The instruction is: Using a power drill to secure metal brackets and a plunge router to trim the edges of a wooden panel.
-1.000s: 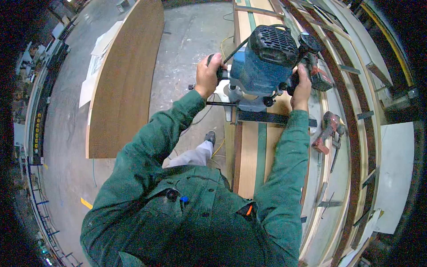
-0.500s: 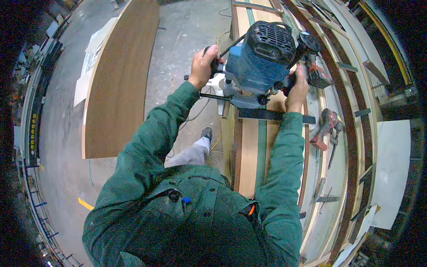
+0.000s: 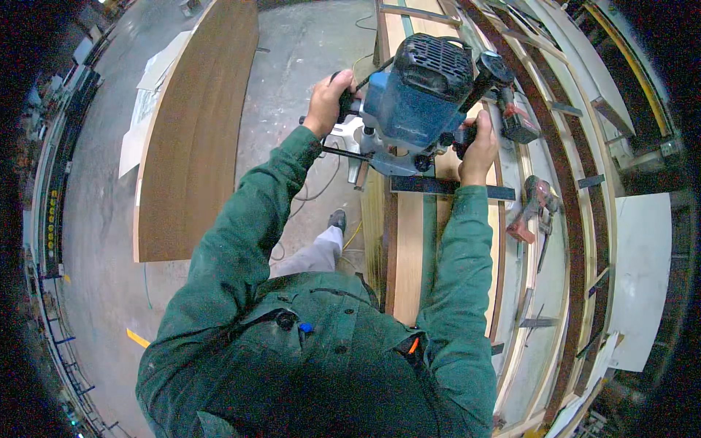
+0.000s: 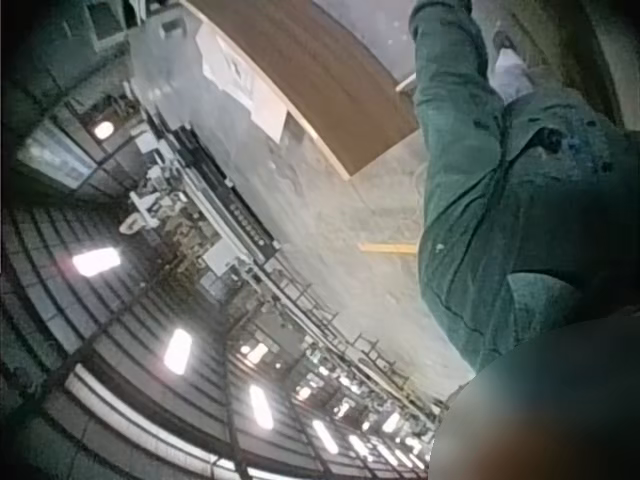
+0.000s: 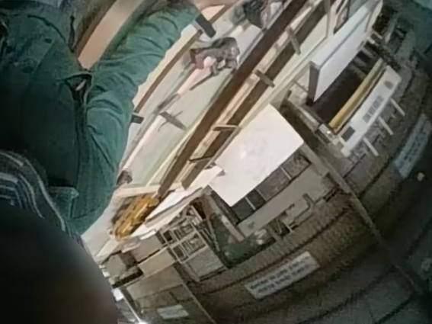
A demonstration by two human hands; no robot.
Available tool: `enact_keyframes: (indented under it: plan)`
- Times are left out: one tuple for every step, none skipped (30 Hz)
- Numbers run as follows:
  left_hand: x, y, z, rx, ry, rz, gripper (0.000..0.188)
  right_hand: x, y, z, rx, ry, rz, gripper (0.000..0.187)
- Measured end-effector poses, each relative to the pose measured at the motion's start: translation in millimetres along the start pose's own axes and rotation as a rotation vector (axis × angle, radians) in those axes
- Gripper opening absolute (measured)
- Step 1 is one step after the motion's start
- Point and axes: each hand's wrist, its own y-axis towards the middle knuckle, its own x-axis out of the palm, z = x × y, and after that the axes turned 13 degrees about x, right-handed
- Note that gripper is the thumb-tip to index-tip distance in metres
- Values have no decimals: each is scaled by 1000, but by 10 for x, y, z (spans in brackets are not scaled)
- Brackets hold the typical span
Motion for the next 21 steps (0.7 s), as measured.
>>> enact_keyframes:
  plan:
    - [-2, 3, 14, 12, 0, -5, 40, 18, -16, -7, -4, -8, -1, 48]
    - [-1, -3, 27, 13, 2, -5, 40, 31, -26, -11, -9, -15, -2, 48]
    - [2, -13, 38, 21, -3, -3, 40, 36, -25, -9, -9, -13, -3, 48]
    - [-2, -20, 38, 30, -7, -1, 40, 36, -35, -13, -11, -27, -10, 49]
    - [-19, -9, 4, 32, -5, -1, 40, 38, -37, -15, -13, -41, -17, 49]
    - [-40, 9, -39, 41, -10, 13, 41, 47, -21, -19, -12, -38, -19, 49]
    - [-30, 27, -43, 47, -19, 20, 42, 38, 4, -21, -16, -40, -21, 49]
    - [-16, 29, -49, 47, -19, 15, 42, 32, 30, -20, -20, -41, -23, 49]
    - [-3, 24, -53, 38, -26, 31, 42, 30, 56, -4, -20, -38, -19, 49]
    - [9, 37, -63, 33, -33, 49, 42, 40, 92, 9, -35, -48, -17, 49]
    - [16, 56, -74, 35, -32, 48, 42, 42, 124, 18, -49, -59, -16, 49]
    - [20, 73, -83, 33, -33, 46, 43, 39, 152, 26, -51, -57, -16, 49]
    - [17, 85, -100, 31, -33, 46, 43, 49, 163, 22, -54, -59, -26, 49]
    - [13, 100, -118, 35, -32, 48, 43, 57, 175, 13, -57, -61, -36, 49]
    - [9, 118, -134, 45, 1, 46, 44, 57, 196, 9, -60, -60, -39, 49]
    - [4, 134, -145, 55, 35, 43, 44, 65, 213, 11, -50, -55, -52, 48]
    - [5, 143, -156, 59, 36, 45, 44, 72, 231, 10, -41, -50, -65, 48]
    - [11, 147, -167, 59, 20, 56, 45, 82, 249, 8, -44, -49, -68, 48]
    - [3, 154, -187, 59, 6, 68, 45, 116, 244, -3, -56, -44, -53, 47]
    - [-8, 171, -206, 63, 8, 70, 45, 146, 247, -13, -69, -40, -38, 47]
    - [-21, 192, -222, 61, -10, 76, 45, 170, 263, -18, -72, -38, -42, 47]
